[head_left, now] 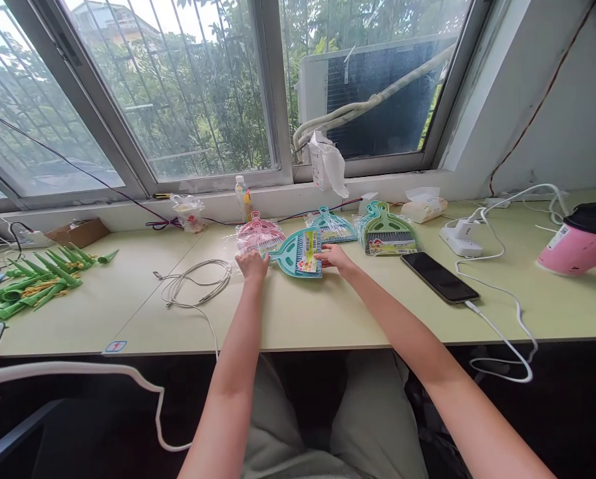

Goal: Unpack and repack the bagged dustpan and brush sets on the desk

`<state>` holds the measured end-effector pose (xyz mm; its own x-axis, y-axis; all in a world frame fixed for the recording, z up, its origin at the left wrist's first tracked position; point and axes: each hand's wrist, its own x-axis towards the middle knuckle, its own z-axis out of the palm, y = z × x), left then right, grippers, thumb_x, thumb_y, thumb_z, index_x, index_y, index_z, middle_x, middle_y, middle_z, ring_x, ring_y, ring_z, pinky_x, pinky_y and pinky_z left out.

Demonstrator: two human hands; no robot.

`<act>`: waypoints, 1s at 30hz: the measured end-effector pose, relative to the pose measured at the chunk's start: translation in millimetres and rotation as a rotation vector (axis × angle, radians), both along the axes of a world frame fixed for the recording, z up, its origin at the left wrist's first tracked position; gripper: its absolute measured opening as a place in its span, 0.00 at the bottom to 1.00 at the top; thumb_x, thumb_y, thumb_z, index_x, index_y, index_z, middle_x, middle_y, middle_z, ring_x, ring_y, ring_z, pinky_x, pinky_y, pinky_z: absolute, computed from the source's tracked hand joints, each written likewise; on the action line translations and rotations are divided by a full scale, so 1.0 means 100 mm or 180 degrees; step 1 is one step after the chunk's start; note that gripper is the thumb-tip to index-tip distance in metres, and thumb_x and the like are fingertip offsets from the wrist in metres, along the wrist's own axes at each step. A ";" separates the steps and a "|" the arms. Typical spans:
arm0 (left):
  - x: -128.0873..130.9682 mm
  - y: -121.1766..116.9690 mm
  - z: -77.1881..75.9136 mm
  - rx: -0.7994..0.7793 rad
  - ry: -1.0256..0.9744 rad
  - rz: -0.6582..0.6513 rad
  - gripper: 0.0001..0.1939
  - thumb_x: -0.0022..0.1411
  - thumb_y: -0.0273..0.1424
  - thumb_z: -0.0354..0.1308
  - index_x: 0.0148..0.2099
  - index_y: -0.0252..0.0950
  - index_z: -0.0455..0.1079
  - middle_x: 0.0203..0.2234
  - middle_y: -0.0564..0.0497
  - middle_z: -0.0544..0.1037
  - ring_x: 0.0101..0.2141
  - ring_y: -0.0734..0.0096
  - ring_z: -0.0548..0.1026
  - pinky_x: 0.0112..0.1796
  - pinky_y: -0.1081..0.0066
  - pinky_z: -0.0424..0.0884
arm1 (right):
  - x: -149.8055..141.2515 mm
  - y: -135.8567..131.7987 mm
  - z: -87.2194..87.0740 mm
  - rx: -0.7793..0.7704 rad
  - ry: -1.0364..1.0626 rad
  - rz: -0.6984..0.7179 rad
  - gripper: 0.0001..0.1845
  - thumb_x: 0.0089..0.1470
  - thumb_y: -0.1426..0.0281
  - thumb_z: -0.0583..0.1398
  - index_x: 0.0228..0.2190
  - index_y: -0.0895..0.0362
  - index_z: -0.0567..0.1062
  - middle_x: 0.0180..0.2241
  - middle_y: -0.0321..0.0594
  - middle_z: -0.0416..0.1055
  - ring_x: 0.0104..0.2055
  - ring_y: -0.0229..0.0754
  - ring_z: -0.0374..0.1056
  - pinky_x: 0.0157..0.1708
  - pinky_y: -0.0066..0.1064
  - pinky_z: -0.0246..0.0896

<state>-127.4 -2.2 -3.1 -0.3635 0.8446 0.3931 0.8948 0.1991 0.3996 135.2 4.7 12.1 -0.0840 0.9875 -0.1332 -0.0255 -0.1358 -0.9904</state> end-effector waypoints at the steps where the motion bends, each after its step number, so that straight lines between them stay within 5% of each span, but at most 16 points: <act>1: 0.00 -0.01 0.01 -0.0067 0.0131 0.0041 0.15 0.64 0.40 0.56 0.41 0.33 0.74 0.37 0.34 0.79 0.50 0.38 0.73 0.56 0.45 0.54 | -0.02 -0.01 0.00 -0.0005 -0.0033 0.0089 0.16 0.47 0.79 0.71 0.39 0.60 0.77 0.29 0.42 0.81 0.26 0.41 0.77 0.32 0.33 0.76; 7: 0.01 -0.05 0.06 -0.0375 0.0775 0.0111 0.17 0.65 0.27 0.49 0.49 0.28 0.75 0.42 0.29 0.79 0.49 0.38 0.73 0.52 0.49 0.57 | -0.07 -0.05 0.02 -0.0105 -0.0089 0.0140 0.17 0.46 0.79 0.71 0.40 0.60 0.77 0.28 0.42 0.81 0.26 0.41 0.77 0.33 0.33 0.76; 13: 0.08 -0.07 0.11 0.0444 0.0778 -0.0325 0.22 0.68 0.24 0.41 0.53 0.31 0.75 0.42 0.30 0.78 0.50 0.39 0.71 0.50 0.49 0.59 | -0.04 -0.07 0.05 0.0040 0.0377 -0.0230 0.11 0.52 0.82 0.66 0.37 0.60 0.76 0.29 0.41 0.81 0.26 0.40 0.76 0.36 0.36 0.77; 19: 0.13 -0.11 0.15 0.1051 0.0284 -0.0509 0.20 0.69 0.23 0.42 0.47 0.37 0.77 0.45 0.34 0.76 0.51 0.43 0.69 0.52 0.48 0.59 | -0.05 -0.02 0.02 0.0385 0.0879 -0.0514 0.14 0.52 0.81 0.67 0.40 0.57 0.76 0.32 0.39 0.82 0.31 0.43 0.79 0.41 0.40 0.79; 30: 0.31 -0.17 0.17 0.1838 -0.0401 -0.0761 0.12 0.70 0.30 0.51 0.43 0.42 0.77 0.54 0.40 0.72 0.60 0.48 0.63 0.63 0.48 0.49 | -0.16 -0.09 0.01 0.0375 0.0943 0.0172 0.13 0.48 0.77 0.71 0.36 0.58 0.77 0.32 0.41 0.82 0.31 0.43 0.79 0.37 0.38 0.80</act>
<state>-96.8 -19.7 13.5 -0.2643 0.5729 0.7758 0.8270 -0.2793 0.4880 118.9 -4.7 13.3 -0.1547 0.9878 0.0199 -0.3109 -0.0295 -0.9500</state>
